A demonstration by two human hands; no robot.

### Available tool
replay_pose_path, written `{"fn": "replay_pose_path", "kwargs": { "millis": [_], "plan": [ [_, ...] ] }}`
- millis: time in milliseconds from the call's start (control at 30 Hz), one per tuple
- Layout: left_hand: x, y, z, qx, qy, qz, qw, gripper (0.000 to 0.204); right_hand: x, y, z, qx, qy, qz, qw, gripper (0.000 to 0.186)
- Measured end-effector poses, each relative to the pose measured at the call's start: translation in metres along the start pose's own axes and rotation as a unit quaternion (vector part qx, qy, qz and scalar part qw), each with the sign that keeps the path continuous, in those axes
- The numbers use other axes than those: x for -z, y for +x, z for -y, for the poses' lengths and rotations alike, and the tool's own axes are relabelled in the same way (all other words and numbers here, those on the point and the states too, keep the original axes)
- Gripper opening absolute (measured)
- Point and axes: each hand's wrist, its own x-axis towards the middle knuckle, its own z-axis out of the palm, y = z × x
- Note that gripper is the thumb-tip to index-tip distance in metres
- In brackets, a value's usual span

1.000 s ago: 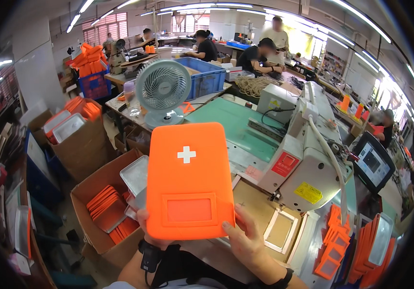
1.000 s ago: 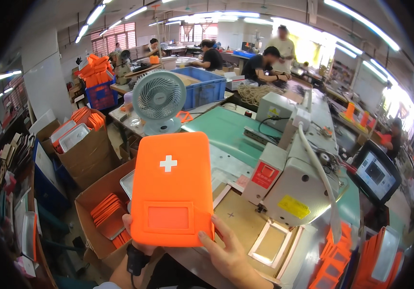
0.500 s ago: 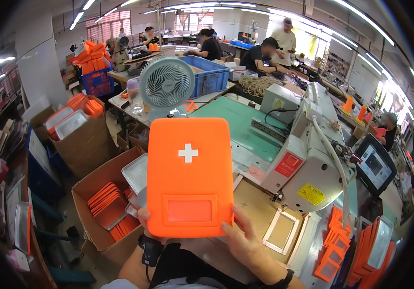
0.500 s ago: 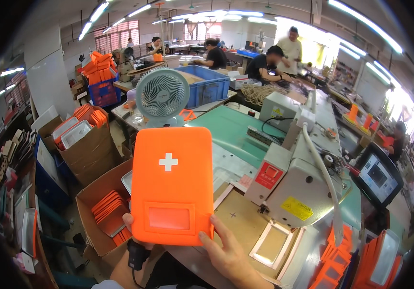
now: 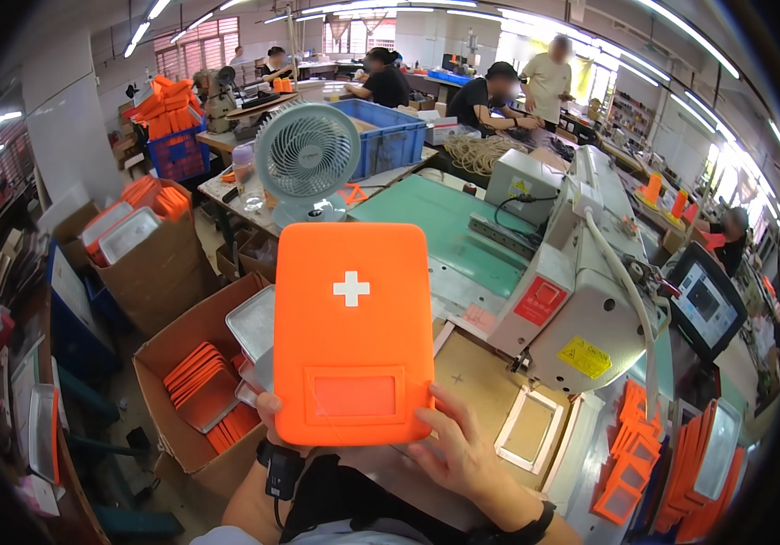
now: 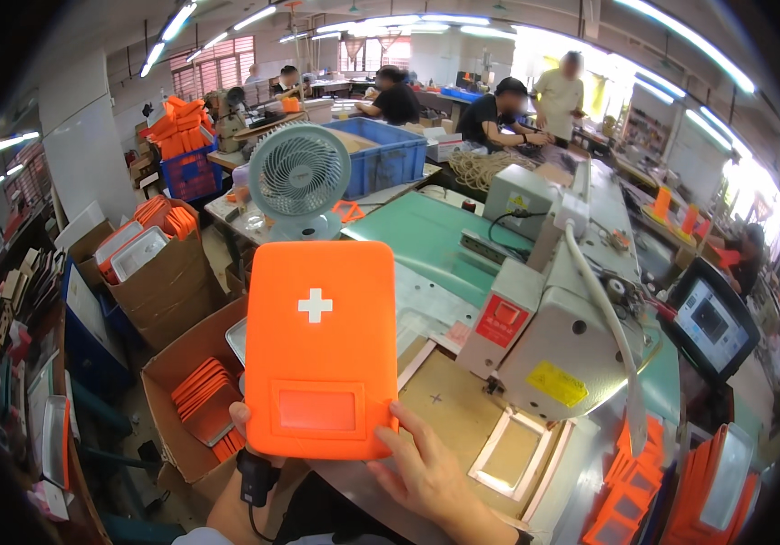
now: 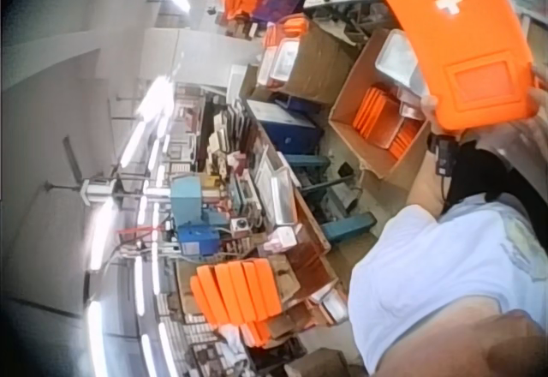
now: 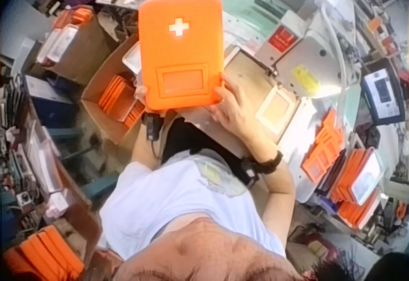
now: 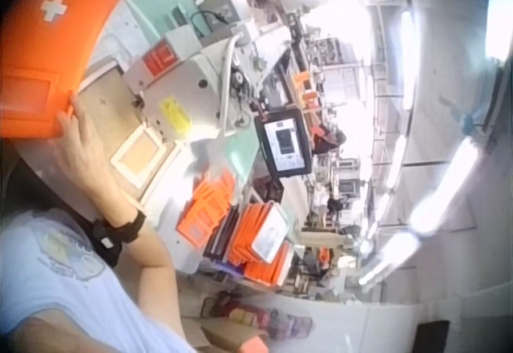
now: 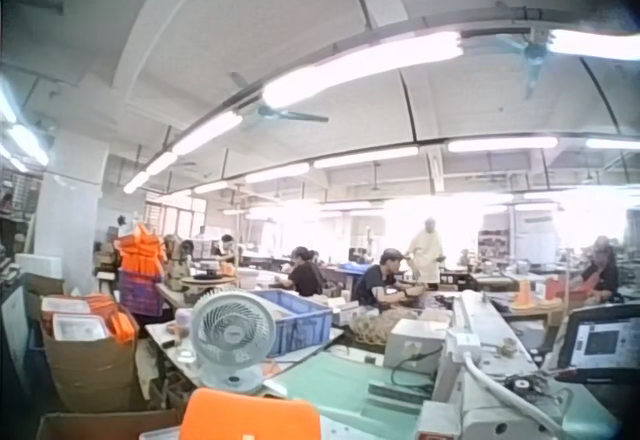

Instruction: The recorder uses an industrial sewing machine to assemble orange leather bags, inserting components into a guide frame for stitching.

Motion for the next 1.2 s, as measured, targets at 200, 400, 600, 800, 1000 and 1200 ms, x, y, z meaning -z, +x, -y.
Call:
{"fn": "replay_pose_path", "kwargs": {
  "millis": [200,400,600,800,1000,1200],
  "plan": [
    [0.001,0.0,-0.001,0.005,0.013,0.005,1.0,0.088,-0.001,0.001,0.0,-0.001,0.002,-0.001,1.0,0.046],
    [-0.001,0.002,0.0,0.007,0.017,-0.004,1.0,0.086,-0.002,0.001,0.001,-0.013,0.005,-0.005,1.0,0.046],
    [0.009,0.002,-0.001,0.008,0.036,-0.021,0.999,0.086,-0.003,0.001,0.001,-0.015,-0.003,-0.015,1.0,0.046],
    [0.014,-0.001,-0.002,0.014,0.017,-0.03,0.999,0.087,-0.004,0.002,0.002,-0.021,-0.005,-0.022,1.0,0.046],
    [0.001,0.003,0.003,0.014,0.041,-0.054,0.998,0.089,-0.005,0.0,-0.002,-0.022,-0.016,-0.023,0.999,0.046],
    [-0.003,0.0,0.003,-0.006,0.052,-0.055,0.997,0.089,-0.007,-0.002,-0.004,-0.016,-0.01,-0.016,1.0,0.048]
  ]
}}
